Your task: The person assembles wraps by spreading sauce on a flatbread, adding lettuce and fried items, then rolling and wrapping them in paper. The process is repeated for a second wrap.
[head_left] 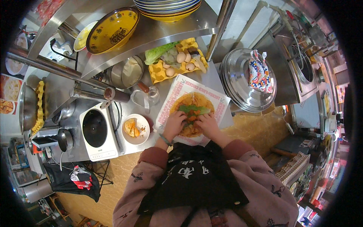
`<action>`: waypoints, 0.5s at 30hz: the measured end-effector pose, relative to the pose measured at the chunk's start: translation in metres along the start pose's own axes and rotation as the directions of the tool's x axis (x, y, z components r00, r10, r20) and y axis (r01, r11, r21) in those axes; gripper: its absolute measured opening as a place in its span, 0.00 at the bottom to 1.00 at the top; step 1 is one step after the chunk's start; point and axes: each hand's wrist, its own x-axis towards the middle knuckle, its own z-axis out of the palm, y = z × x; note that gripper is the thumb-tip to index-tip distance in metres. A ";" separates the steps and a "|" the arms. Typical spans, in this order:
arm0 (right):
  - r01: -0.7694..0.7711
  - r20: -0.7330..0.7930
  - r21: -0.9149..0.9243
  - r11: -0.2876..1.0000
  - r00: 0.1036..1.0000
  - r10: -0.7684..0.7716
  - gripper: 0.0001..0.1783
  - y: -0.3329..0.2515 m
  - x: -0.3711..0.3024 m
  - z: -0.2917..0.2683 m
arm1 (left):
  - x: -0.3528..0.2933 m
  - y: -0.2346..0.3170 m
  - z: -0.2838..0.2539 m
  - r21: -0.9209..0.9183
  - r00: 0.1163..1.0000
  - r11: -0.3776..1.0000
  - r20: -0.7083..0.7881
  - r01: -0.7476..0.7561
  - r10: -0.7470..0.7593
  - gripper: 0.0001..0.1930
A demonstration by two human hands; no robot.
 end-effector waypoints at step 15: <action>-0.172 -0.082 -0.027 0.985 0.982 0.170 0.15 -0.011 -0.004 0.009 | 0.006 0.015 -0.007 0.097 0.995 0.991 0.031 0.091 -0.095 0.15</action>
